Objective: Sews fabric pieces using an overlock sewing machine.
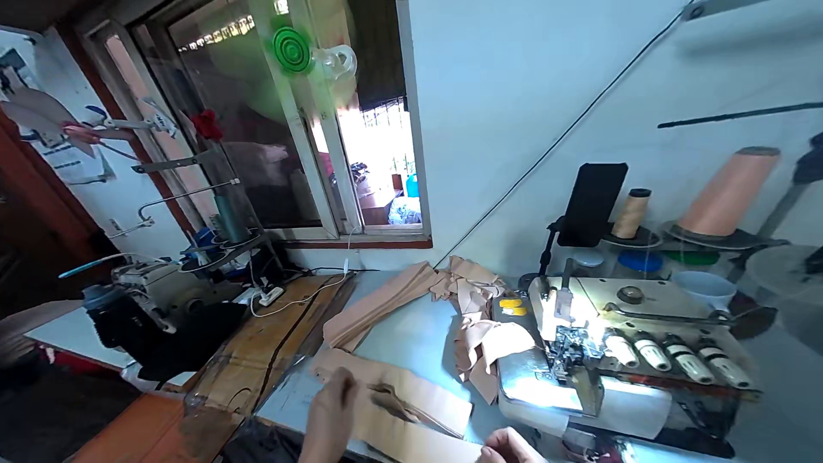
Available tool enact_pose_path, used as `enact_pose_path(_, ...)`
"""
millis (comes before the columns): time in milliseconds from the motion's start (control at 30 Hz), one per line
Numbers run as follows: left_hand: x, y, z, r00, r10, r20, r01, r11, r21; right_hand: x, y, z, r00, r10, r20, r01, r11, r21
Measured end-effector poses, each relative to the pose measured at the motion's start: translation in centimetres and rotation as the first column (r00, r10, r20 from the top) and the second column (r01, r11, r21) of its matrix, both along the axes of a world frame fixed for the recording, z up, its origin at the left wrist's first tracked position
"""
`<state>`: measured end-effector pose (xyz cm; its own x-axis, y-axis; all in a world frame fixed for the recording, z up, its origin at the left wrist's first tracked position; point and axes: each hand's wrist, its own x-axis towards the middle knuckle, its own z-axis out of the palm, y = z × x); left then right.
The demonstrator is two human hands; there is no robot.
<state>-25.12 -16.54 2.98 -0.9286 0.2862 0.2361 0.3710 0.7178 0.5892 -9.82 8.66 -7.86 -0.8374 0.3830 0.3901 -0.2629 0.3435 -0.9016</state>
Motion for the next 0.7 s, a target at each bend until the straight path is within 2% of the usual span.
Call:
enact_pose_path(33, 1.5, 1.6, 1.0, 0.984, -0.175, -0.034, 0.176, 0.984, 0.032, -0.3, -0.2, 1.0, 0.998, 0.049, -0.047, -0.05, 0.998, -0.026)
enact_pose_path(100, 4.4, 5.1, 2.2, 0.856, -0.495, -0.148, 0.511, 0.855, 0.09, -0.8, -0.6, 3.7, 0.969, 0.206, -0.136, -0.214, 0.976, -0.05)
enact_pose_path(133, 5.6, 6.7, 2.8, 0.781, -0.595, -0.189, 0.618, 0.779, 0.107, -1.0, -0.8, 5.2, 0.942, 0.294, -0.161, -0.309, 0.948, -0.078)
enact_pose_path(167, 6.5, 7.8, 3.4, 0.743, -0.631, -0.225, 0.663, 0.74, 0.112, -1.2, -0.8, 6.3, 0.912, 0.376, -0.168, -0.397, 0.91, -0.117)
enact_pose_path(200, 6.9, 8.6, 3.8, 0.747, -0.612, -0.26, 0.652, 0.751, 0.106, -1.1, -0.5, 7.1, 0.883, 0.445, -0.151, -0.467, 0.869, -0.166)
enact_pose_path(267, 6.0, 8.8, 4.5, 0.833, -0.46, -0.308, 0.503, 0.861, 0.076, -0.7, 1.1, 7.5, 0.853, 0.522, -0.02, -0.516, 0.835, -0.191)
enact_pose_path(367, 2.3, 6.1, 4.9, 0.933, -0.16, -0.323, 0.188, 0.98, 0.057, 1.4, 5.5, 6.9, 0.854, 0.392, 0.343, -0.431, 0.902, 0.042)
enact_pose_path(433, -0.2, 3.3, 3.9, 0.95, 0.01, -0.313, 0.01, 0.998, 0.065, 3.3, 8.2, 5.7, 0.845, 0.275, 0.46, -0.367, 0.922, 0.124)
enact_pose_path(500, -1.7, 1.0, 2.4, 0.953, 0.147, -0.264, -0.133, 0.989, 0.072, 4.9, 9.9, 4.3, 0.854, 0.213, 0.474, -0.29, 0.952, 0.095)
enact_pose_path(567, -1.9, 0.0, 0.6, 0.951, 0.233, -0.202, -0.215, 0.971, 0.106, 5.7, 10.1, 3.4, 0.881, 0.177, 0.439, -0.19, 0.982, -0.015)
enact_pose_path(633, -0.8, 0.8, -1.1, 0.966, 0.21, -0.15, -0.175, 0.96, 0.219, 5.5, 8.9, 3.2, 0.922, 0.116, 0.369, -0.071, 0.989, -0.132)
enact_pose_path(700, 1.5, 3.5, -2.5, 0.998, 0.07, -0.01, -0.059, 0.902, 0.428, 4.7, 6.7, 3.6, 0.958, -0.002, 0.287, 0.054, 0.984, -0.172)
